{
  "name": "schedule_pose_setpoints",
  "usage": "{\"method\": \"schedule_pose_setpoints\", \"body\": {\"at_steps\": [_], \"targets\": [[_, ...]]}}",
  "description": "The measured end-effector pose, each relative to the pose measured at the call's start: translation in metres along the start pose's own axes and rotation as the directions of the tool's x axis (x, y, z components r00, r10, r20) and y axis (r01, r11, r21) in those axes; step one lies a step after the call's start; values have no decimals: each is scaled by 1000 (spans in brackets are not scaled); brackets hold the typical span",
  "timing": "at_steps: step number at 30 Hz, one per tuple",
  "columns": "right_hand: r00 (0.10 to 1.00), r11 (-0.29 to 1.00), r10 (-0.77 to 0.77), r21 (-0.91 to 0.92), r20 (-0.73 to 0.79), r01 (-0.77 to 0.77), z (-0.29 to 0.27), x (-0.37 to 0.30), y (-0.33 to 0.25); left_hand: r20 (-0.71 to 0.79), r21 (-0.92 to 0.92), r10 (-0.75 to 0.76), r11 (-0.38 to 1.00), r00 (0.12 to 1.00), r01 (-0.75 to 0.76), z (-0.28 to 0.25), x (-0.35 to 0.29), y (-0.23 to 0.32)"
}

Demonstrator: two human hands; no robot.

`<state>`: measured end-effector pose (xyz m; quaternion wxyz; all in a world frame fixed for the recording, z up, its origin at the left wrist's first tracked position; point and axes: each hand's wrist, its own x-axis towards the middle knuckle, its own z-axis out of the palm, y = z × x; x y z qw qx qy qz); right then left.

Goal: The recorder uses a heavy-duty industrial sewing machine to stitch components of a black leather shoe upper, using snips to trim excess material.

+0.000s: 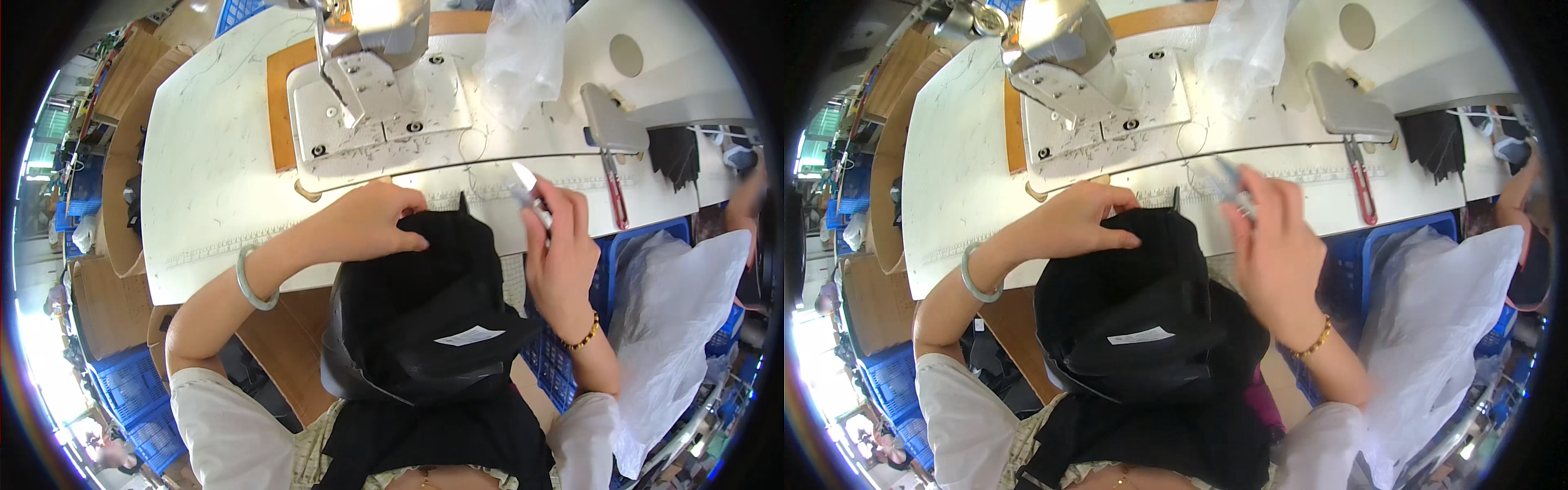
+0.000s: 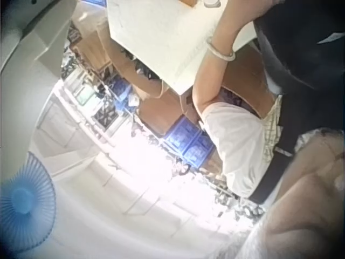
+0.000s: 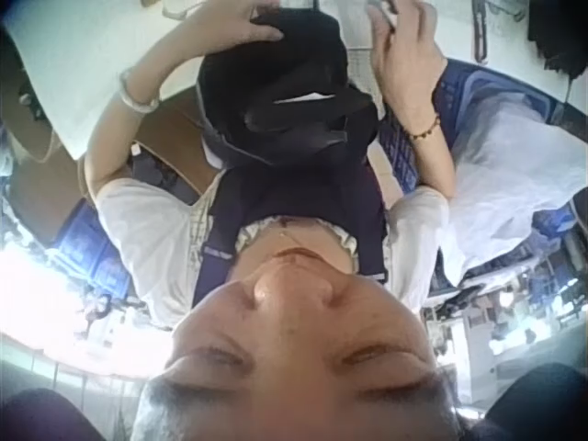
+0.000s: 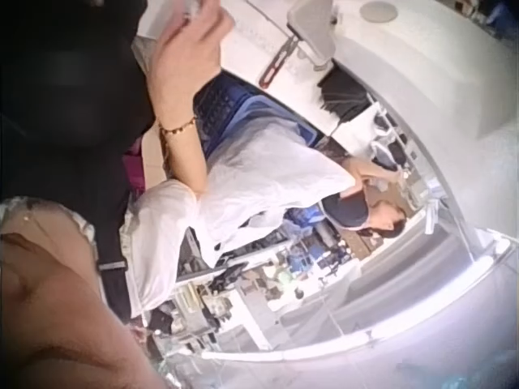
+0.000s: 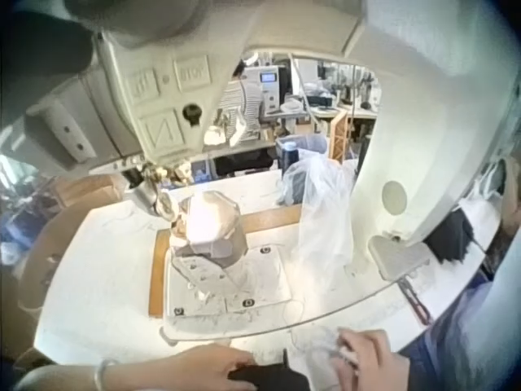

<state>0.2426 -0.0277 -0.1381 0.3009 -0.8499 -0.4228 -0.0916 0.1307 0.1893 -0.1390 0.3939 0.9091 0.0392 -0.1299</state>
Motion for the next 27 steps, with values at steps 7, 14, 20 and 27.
{"method": "schedule_pose_setpoints", "body": {"at_steps": [7,14,20,27], "targets": [[993,929,-117,-351,28,119,-1,11,53,-13,-92,-33,995,999,32,6,0,-3],[861,623,-86,701,502,-346,-18,30,-13,-211,-51,50,997,976,-62,-8,-19,5],[783,771,-276,615,557,-166,-25,56,-72,-383,-157,-150,983,911,96,-50,-78,44],[824,615,-454,788,339,15,2,77,-110,-433,-47,-198,979,880,197,-85,-126,56]]}}
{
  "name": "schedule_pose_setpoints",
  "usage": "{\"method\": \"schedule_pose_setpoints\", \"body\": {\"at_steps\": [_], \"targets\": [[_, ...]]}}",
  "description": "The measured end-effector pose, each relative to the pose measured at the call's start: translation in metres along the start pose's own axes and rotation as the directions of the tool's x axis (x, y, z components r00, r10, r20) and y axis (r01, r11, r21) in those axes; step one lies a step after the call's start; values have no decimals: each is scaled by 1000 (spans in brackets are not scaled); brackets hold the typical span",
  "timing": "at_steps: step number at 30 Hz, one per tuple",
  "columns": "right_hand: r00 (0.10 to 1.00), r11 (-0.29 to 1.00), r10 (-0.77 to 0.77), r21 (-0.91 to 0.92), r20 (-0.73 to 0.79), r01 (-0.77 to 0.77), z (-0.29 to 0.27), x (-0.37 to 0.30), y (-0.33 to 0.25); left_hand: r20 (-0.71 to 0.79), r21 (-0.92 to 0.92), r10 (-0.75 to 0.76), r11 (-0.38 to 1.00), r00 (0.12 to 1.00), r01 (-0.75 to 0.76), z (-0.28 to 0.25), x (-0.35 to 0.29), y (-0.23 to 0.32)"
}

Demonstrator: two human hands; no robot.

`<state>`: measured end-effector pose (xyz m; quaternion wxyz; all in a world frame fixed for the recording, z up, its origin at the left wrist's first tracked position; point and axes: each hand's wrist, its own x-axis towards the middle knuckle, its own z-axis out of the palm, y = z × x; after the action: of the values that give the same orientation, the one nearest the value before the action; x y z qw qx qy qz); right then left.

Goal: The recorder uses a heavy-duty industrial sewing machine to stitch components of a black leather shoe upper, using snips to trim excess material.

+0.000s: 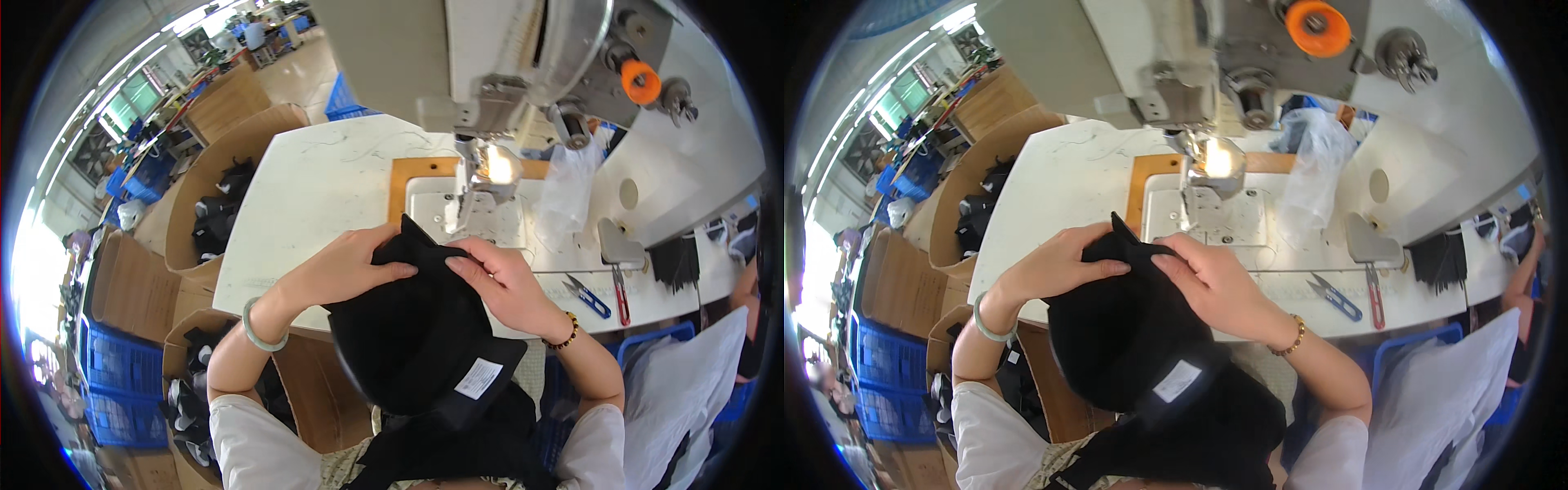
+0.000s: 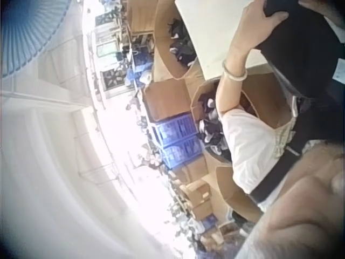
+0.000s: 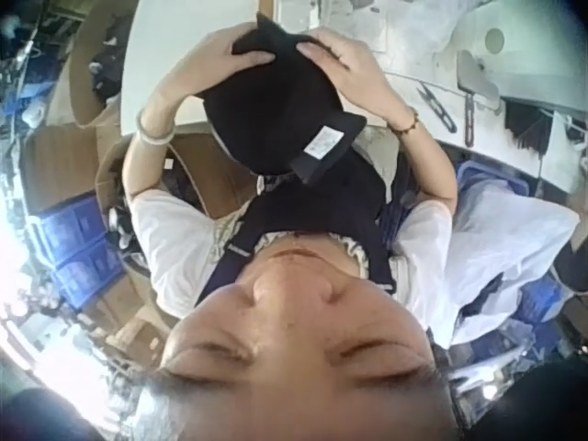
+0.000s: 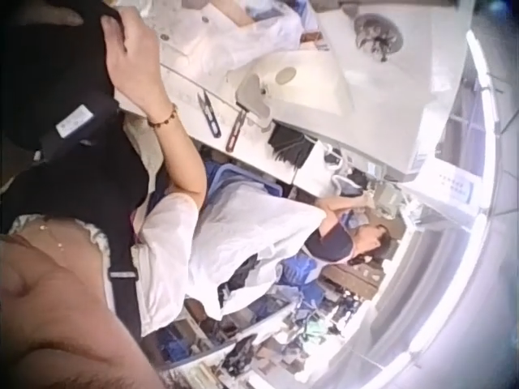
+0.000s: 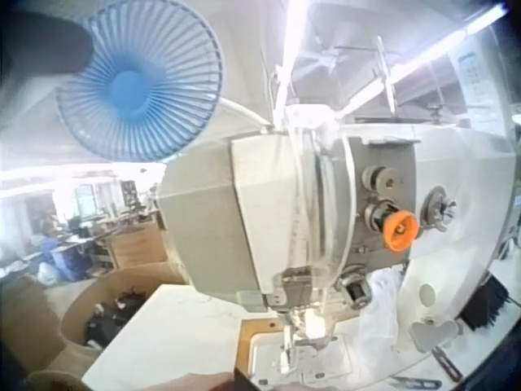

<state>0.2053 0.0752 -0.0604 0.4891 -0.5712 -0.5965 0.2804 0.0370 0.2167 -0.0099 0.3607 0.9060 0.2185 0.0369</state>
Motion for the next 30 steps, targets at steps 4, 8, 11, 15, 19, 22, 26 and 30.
{"method": "schedule_pose_setpoints", "body": {"at_steps": [4,8,11,15,19,22,26,30], "targets": [[992,989,-95,105,-79,103,14,25,22,-164,39,112,993,980,-107,-9,0,-16],[1000,970,12,244,-8,-10,2,36,7,-173,196,18,980,985,16,-41,-3,-12],[998,993,0,120,-58,7,-25,24,9,-541,312,44,938,840,152,-71,-7,-16],[934,984,123,163,-336,-71,-77,12,26,-784,387,169,885,597,259,-90,22,-20],[778,979,-98,-200,-620,-36,-79,29,33,-809,481,403,873,428,87,-63,83,-40],[743,830,-347,-557,-572,-42,-79,59,58,-796,554,522,832,307,23,-45,132,-64],[789,808,-479,-545,-386,224,-120,92,124,-782,541,605,779,152,-318,2,188,-72],[898,741,-362,-661,-249,116,-114,115,117,-767,580,625,772,144,-258,36,208,-99]]}}
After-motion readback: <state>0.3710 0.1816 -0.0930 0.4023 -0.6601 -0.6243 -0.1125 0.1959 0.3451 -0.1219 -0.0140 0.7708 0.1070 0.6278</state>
